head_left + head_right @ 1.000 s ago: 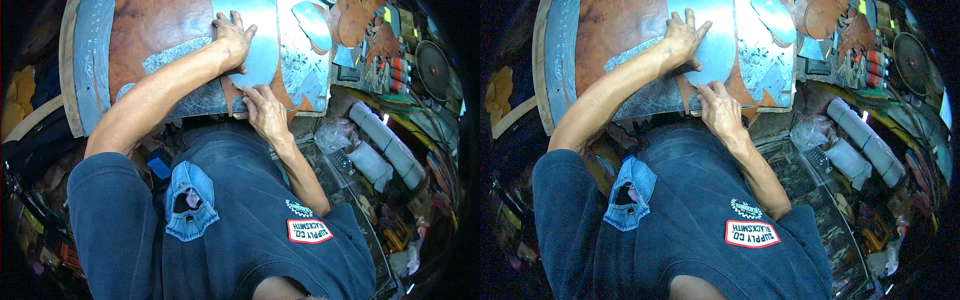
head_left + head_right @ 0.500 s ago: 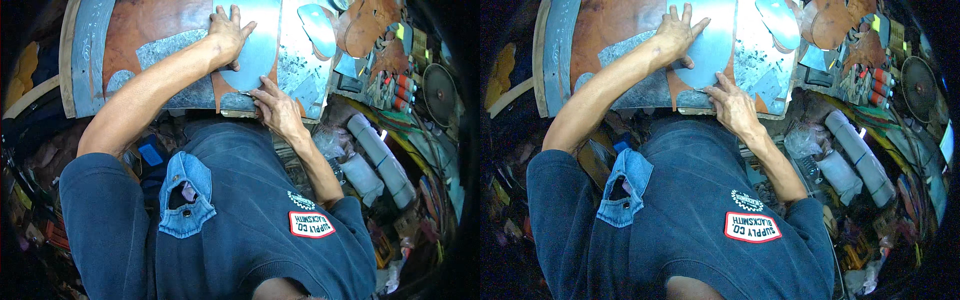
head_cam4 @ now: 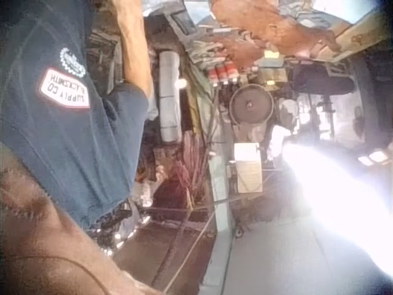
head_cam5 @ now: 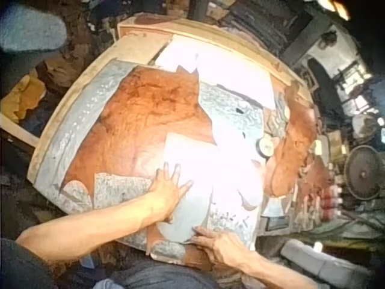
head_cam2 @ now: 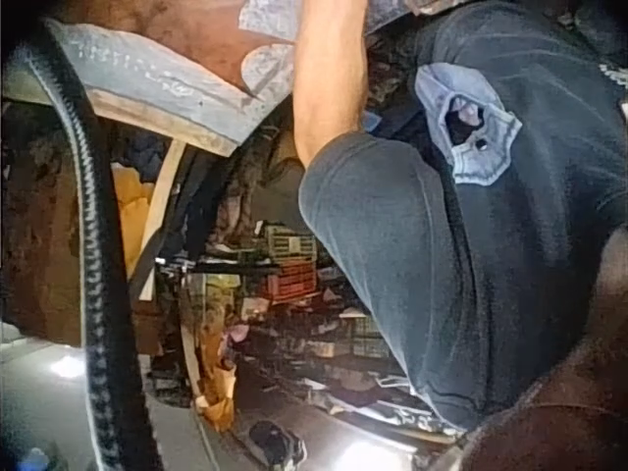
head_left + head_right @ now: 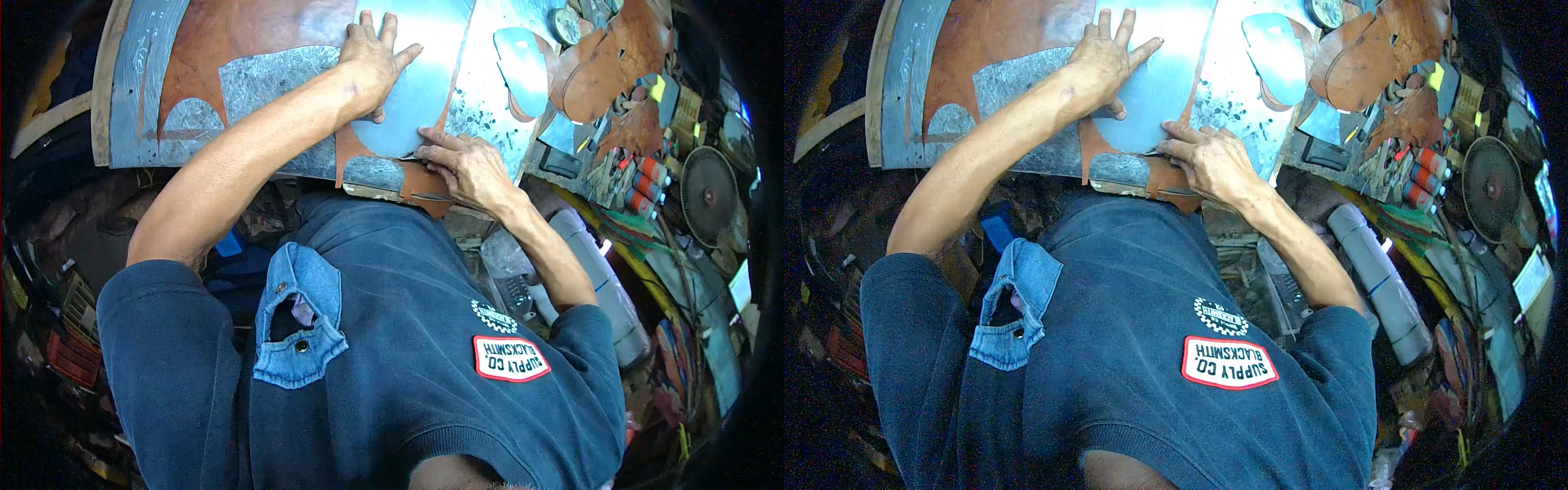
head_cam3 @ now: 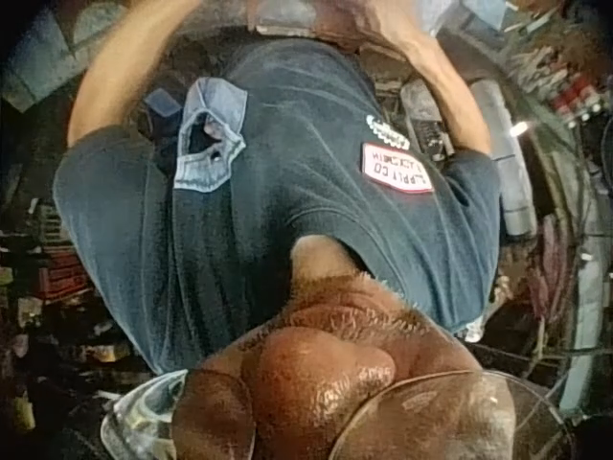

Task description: The recorder uses a pattern template to trace shapes onto leather hide and then cuts them out using a precision hand tool.

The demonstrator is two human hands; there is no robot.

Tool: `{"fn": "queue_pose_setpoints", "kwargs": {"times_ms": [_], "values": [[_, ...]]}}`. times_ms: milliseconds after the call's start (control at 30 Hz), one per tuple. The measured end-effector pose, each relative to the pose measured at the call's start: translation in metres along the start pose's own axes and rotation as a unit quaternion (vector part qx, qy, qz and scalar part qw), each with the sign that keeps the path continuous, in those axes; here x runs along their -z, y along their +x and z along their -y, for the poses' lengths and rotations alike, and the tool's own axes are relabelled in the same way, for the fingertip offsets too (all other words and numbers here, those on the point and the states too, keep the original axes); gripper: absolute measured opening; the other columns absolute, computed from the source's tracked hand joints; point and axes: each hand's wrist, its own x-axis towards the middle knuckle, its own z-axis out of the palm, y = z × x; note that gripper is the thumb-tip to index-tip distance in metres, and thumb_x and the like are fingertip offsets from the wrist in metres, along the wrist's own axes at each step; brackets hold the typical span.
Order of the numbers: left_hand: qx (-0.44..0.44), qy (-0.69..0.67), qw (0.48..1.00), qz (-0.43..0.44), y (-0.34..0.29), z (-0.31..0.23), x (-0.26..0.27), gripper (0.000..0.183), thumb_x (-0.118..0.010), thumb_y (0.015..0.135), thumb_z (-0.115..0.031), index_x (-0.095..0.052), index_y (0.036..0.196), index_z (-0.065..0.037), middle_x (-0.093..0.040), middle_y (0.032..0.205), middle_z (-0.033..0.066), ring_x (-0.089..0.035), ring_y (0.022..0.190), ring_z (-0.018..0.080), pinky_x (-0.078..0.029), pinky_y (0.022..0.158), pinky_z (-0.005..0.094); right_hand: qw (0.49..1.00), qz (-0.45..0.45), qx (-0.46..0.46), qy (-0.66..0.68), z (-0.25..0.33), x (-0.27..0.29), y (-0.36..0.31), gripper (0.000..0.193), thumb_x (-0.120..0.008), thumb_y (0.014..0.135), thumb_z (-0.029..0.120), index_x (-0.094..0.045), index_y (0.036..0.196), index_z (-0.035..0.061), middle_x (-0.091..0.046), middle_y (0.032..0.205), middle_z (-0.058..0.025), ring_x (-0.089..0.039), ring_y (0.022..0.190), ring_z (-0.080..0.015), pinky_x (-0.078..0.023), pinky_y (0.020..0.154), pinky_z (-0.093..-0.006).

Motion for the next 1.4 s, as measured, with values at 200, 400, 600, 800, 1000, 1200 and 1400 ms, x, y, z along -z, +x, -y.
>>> {"fn": "queue_pose_setpoints", "kwargs": {"times_ms": [200, 400, 600, 800, 1000, 1200, 1400], "values": [[-0.005, -0.051, 0.999, -0.016, 0.005, 0.001, -0.007, 0.129, -0.091, 0.042, -0.053, -0.026, 0.151, -0.03, -0.02, 0.154, 0.0266, -0.026, 0.137, 0.0504, -0.041, 0.105, 0.0493, 0.997, 0.059, 0.051, -0.031, -0.032, 0.018, 0.015, 0.041, -0.065, 0.074, 0.003, -0.07, 0.111, 0.0178, -0.05, 0.142, -0.0063, -0.063, 0.108, -0.0272, -0.051, 0.087, -0.0422], [0.006, -0.056, 0.998, -0.012, 0.005, -0.002, -0.006, 0.127, -0.09, 0.043, -0.052, -0.027, 0.151, -0.033, -0.019, 0.155, 0.0246, -0.023, 0.139, 0.0482, -0.037, 0.107, 0.0493, 0.981, 0.14, 0.113, -0.069, -0.046, 0.041, 0.039, 0.043, -0.064, 0.073, 0.002, -0.07, 0.111, 0.0202, -0.052, 0.141, -0.0013, -0.061, 0.112, -0.0233, -0.049, 0.091, -0.0412], [0.019, -0.062, 0.998, 0.002, 0.004, -0.004, -0.006, 0.127, -0.091, 0.043, -0.051, -0.027, 0.151, -0.033, -0.016, 0.156, 0.0225, -0.021, 0.141, 0.0466, -0.034, 0.11, 0.0477, 0.962, 0.155, 0.202, -0.102, -0.074, 0.062, 0.07, 0.041, -0.069, 0.069, 0.004, -0.073, 0.106, 0.0203, -0.052, 0.14, 0.0015, -0.061, 0.11, -0.0223, -0.048, 0.095, -0.0413], [0.019, -0.092, 0.996, -0.006, 0.0, -0.004, -0.007, 0.126, -0.091, 0.043, -0.048, -0.028, 0.151, -0.033, -0.016, 0.157, 0.0221, -0.019, 0.142, 0.0456, -0.033, 0.111, 0.0468, 0.951, 0.147, 0.253, -0.096, -0.087, 0.071, 0.091, 0.036, -0.066, 0.072, 0.001, -0.075, 0.101, 0.0197, -0.054, 0.138, 0.0026, -0.062, 0.107, -0.0197, -0.05, 0.082, -0.0359], [0.014, -0.094, 0.995, -0.027, -0.002, 0.0, -0.003, 0.118, -0.091, 0.047, -0.043, -0.034, 0.149, -0.03, -0.019, 0.155, 0.0223, -0.022, 0.141, 0.0459, -0.033, 0.111, 0.0477, 0.945, 0.153, 0.265, -0.116, -0.098, 0.091, 0.103, 0.04, -0.066, 0.067, -0.001, -0.075, 0.101, 0.0172, -0.055, 0.137, 0.0031, -0.064, 0.099, -0.0193, -0.052, 0.082, -0.0356], [-0.029, -0.163, 0.98, -0.112, -0.003, 0.017, 0.004, 0.086, -0.085, 0.062, -0.035, -0.05, 0.138, -0.016, -0.036, 0.144, 0.0231, -0.04, 0.127, 0.0419, -0.041, 0.099, 0.043, 0.959, 0.156, 0.227, -0.058, -0.108, 0.125, 0.109, 0.024, -0.063, 0.084, 0.011, -0.071, 0.106, 0.0111, -0.069, 0.101, -0.0092, -0.066, 0.085, -0.0273, -0.052, 0.073, -0.0375], [0.002, -0.157, 0.982, -0.105, 0.021, 0.026, 0.01, 0.077, -0.083, 0.065, -0.032, -0.053, 0.13, -0.004, -0.045, 0.133, 0.0161, -0.05, 0.11, 0.0284, -0.042, 0.093, 0.0377, 0.983, -0.154, 0.083, 0.048, -0.122, 0.126, 0.182, 0.025, -0.062, 0.087, 0.018, -0.069, 0.109, 0.0072, -0.069, 0.096, -0.0131, -0.066, 0.086, -0.0325, -0.053, 0.076, -0.04]]}}
